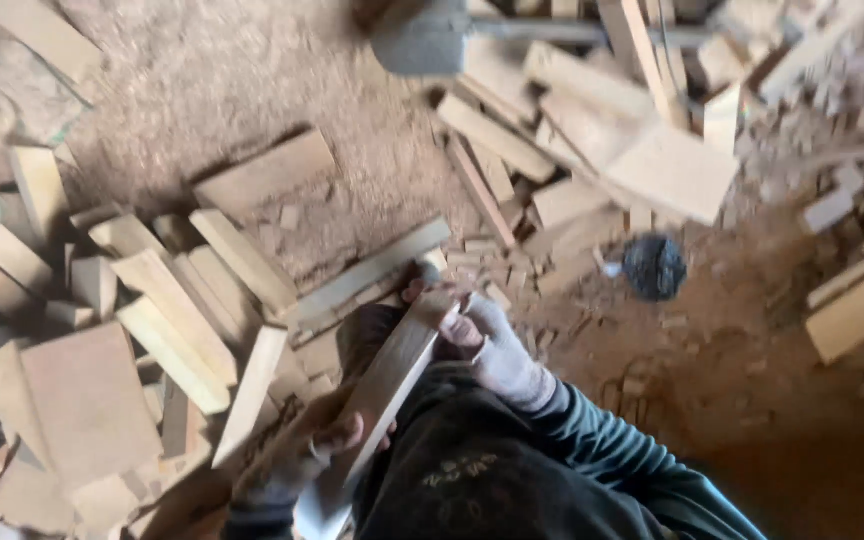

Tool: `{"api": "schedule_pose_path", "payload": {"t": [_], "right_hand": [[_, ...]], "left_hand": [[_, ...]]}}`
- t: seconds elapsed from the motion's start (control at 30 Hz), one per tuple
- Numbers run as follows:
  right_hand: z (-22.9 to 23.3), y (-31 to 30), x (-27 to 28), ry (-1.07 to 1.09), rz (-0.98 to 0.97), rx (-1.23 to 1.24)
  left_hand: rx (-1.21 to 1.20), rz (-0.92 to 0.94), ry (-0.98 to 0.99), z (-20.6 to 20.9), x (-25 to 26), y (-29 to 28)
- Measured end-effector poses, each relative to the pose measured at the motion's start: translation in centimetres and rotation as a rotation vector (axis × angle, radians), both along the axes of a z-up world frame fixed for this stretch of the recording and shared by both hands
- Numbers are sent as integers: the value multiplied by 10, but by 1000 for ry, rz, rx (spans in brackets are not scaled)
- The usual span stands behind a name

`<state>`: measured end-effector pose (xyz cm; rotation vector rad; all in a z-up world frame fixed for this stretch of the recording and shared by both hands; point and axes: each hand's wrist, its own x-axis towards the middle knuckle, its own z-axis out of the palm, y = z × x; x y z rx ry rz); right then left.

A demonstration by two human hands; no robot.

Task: The person sands a small wooden block and then uses a square and a pen to mark lines on curved wooden pieces for assembly or further cutting.

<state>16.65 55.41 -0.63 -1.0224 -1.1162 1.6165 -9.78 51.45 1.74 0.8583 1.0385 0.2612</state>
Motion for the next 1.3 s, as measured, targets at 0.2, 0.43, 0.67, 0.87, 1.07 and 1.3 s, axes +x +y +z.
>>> {"api": "schedule_pose_path", "payload": {"t": [0.2,0.43,0.67,0.87,1.07,1.3], "right_hand": [[32,164,-65,-313,210,-162],[14,396,-175,-5,124,-41],[63,606,-254,-90,30,-37],[53,755,-300,-99,52,-33],[-1,964,-332,-299,157,15],[-131,1270,-313,-320,78,283]], "left_hand": [[102,298,-98,15,-25,96],[182,203,337,-4,-102,303],[661,226,-213,62,-171,576],[284,177,150,61,-223,713],[93,354,448,13,-293,889],[-469,423,770,135,-319,1206]]}}
